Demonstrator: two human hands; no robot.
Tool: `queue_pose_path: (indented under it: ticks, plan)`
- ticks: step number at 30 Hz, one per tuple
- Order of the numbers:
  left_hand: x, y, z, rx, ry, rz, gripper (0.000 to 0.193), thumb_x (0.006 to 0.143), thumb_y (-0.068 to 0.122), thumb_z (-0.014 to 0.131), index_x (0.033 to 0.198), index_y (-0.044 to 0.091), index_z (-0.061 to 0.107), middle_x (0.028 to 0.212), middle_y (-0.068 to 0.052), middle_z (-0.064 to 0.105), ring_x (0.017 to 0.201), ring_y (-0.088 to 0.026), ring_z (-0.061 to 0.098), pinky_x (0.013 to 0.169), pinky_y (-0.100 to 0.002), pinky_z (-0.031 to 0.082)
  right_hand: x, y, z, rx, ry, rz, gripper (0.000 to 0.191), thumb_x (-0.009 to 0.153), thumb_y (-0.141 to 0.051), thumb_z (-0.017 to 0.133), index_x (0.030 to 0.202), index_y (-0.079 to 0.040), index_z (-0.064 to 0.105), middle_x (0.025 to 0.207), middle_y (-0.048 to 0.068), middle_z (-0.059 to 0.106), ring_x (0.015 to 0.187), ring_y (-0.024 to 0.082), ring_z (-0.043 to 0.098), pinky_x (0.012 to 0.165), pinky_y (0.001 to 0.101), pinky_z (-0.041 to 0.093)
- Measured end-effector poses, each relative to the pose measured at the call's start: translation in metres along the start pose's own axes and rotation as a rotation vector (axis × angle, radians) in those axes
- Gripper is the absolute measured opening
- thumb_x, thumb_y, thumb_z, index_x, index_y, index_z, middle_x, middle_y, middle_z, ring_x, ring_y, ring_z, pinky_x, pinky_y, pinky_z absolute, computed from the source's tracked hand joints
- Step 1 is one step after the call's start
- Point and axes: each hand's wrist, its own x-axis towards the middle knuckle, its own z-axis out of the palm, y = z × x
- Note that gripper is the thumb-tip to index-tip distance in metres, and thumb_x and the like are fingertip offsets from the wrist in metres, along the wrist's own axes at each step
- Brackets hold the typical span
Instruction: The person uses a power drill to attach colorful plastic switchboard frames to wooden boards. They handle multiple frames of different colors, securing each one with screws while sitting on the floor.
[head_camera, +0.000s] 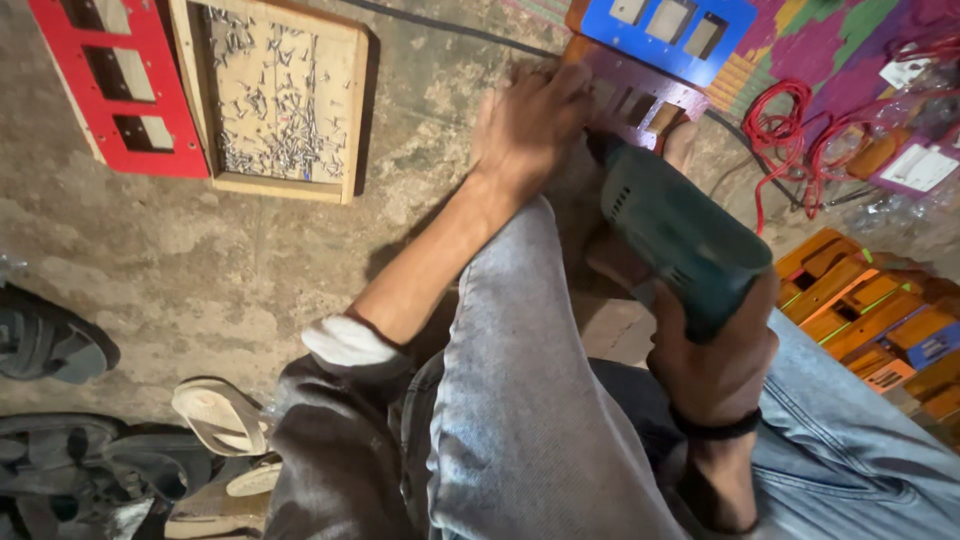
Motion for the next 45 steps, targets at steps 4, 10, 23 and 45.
queue_pose_path:
  ticks: [4,10,23,45]
  plan:
    - [0.001,0.004,0.001,-0.077,-0.134,-0.229,0.010,0.092,0.026,0.065,0.099,0.020,0.069,0.103,-0.006,0.068,0.094,-0.032,0.067,0.073,-0.050,0.052,-0.004,-0.001,0.000,-0.101,-0.021,-0.107,0.063,0.099,-0.019,0.080,0.146,0.001,0.042,0.098,0.022,0.071,0.089,0.042,0.072,0.069,0.0436,0.058]
    - [0.009,0.012,-0.013,-0.077,-0.114,-0.256,0.026,0.086,0.033,0.066,0.107,0.018,0.065,0.096,-0.017,0.070,0.087,-0.039,0.067,0.071,-0.055,0.049,0.012,0.015,-0.027,-0.002,0.045,-0.051,0.046,0.097,-0.014,0.082,0.131,-0.001,0.054,0.110,0.020,0.069,0.101,0.031,0.069,0.089,0.0408,0.056]
    - [0.005,0.010,0.010,0.133,0.052,0.015,0.012,0.076,0.024,0.073,0.077,0.013,0.069,0.106,-0.001,0.059,0.082,-0.026,0.061,0.060,-0.048,0.048,0.064,-0.013,-0.038,0.363,0.010,0.073,0.040,0.097,-0.004,0.072,0.131,0.000,0.050,0.104,0.007,0.067,0.087,0.014,0.068,0.078,0.0277,0.055]
    - [0.045,0.003,-0.008,-0.788,0.267,-0.565,0.012,0.095,0.010,0.066,0.094,0.001,0.058,0.078,-0.011,0.066,0.072,-0.016,0.067,0.066,-0.030,0.056,0.052,0.009,-0.031,0.043,0.030,-0.211,0.041,0.105,0.001,0.080,0.133,0.004,0.050,0.115,0.018,0.063,0.102,0.027,0.063,0.096,0.0362,0.054]
